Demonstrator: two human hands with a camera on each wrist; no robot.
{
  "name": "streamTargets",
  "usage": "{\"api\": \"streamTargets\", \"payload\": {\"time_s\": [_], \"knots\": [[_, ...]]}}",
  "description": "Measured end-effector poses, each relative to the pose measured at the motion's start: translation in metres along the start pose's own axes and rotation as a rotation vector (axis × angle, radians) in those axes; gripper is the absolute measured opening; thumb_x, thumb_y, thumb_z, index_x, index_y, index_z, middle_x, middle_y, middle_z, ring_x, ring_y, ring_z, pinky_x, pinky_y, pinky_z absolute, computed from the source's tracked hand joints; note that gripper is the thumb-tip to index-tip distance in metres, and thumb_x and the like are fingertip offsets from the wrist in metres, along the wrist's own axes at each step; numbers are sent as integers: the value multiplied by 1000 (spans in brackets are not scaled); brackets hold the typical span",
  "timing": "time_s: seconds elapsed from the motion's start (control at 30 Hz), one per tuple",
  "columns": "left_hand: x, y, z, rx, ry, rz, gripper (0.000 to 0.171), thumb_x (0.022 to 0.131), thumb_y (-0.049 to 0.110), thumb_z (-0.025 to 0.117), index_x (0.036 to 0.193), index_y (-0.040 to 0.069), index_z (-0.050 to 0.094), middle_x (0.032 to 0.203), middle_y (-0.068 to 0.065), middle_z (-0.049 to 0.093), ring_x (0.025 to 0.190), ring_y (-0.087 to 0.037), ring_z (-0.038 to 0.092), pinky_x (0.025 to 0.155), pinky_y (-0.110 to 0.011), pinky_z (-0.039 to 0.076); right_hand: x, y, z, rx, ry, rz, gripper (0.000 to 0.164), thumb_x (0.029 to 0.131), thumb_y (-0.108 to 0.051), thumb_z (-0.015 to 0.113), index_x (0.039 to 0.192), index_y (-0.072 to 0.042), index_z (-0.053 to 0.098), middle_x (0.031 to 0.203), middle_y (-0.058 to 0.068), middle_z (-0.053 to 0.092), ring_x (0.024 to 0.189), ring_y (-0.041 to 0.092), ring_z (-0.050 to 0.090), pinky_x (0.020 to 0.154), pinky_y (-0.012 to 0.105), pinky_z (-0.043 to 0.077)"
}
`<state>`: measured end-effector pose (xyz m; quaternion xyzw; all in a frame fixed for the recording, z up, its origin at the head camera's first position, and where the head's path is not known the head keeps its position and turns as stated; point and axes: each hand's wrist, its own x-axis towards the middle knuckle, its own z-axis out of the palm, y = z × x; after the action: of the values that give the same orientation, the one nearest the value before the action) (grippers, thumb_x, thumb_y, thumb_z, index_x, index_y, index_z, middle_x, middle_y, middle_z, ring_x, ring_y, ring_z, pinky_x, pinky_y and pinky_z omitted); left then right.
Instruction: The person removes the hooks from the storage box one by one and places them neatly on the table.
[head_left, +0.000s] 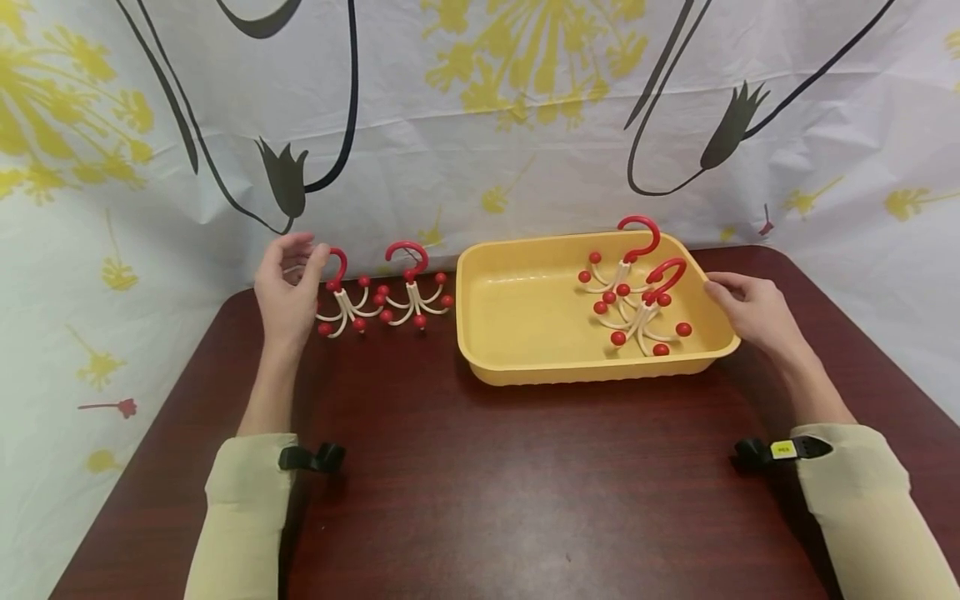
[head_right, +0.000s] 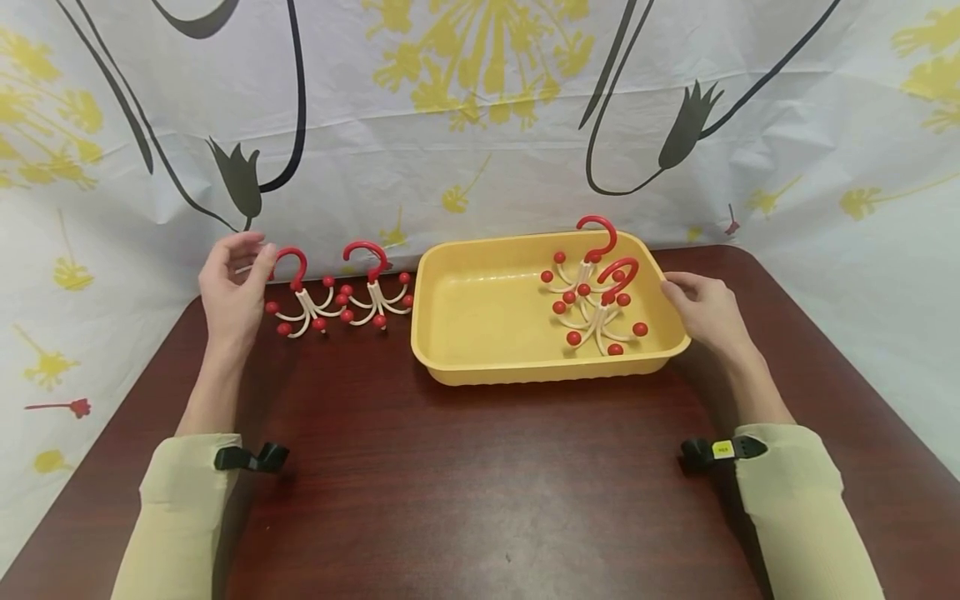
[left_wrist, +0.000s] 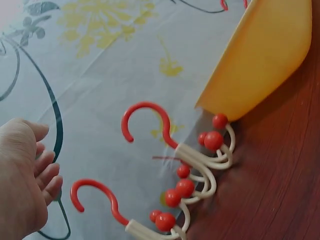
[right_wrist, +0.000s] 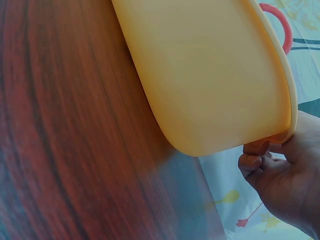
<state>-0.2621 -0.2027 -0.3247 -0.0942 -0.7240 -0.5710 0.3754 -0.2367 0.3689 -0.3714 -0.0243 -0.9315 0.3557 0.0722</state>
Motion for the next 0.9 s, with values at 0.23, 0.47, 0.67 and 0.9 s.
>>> {"api": "streamTargets", "payload": {"time_s": [0.23, 0.47, 0.67, 0.9], "knots": [[-5, 15, 11, -85, -88, -25, 32, 96, 6, 68, 121, -13, 60, 98, -1, 62, 89, -8, 57, 80, -22, 45, -1, -1, 0, -3, 5, -2, 64, 105, -46, 46, 141, 7, 51, 130, 32, 57, 98, 30, 61, 62, 9, 46], [-7, 24, 23, -148, -150, 0, 31, 96, 8, 69, 120, -10, 62, 98, -4, 63, 90, -13, 59, 81, -24, 47, -2, -1, -1, -5, 12, -14, 63, 105, -46, 47, 140, 7, 53, 129, 32, 58, 83, 5, 57, 62, 9, 46], [-13, 34, 36, -121, -262, -12, 30, 97, 7, 67, 122, -8, 61, 101, -4, 62, 93, -13, 59, 80, -24, 48, -2, -2, -1, 0, 15, -16, 64, 105, -46, 47, 140, 7, 53, 129, 33, 58, 83, 3, 58, 62, 8, 45], [-22, 41, 54, -159, -360, 1, 29, 97, 5, 67, 122, -8, 61, 105, -11, 65, 94, -15, 61, 81, -25, 50, -2, -1, -1, -6, 24, -23, 63, 105, -47, 47, 140, 5, 54, 126, 32, 60, 78, -4, 54, 62, 8, 45]]}}
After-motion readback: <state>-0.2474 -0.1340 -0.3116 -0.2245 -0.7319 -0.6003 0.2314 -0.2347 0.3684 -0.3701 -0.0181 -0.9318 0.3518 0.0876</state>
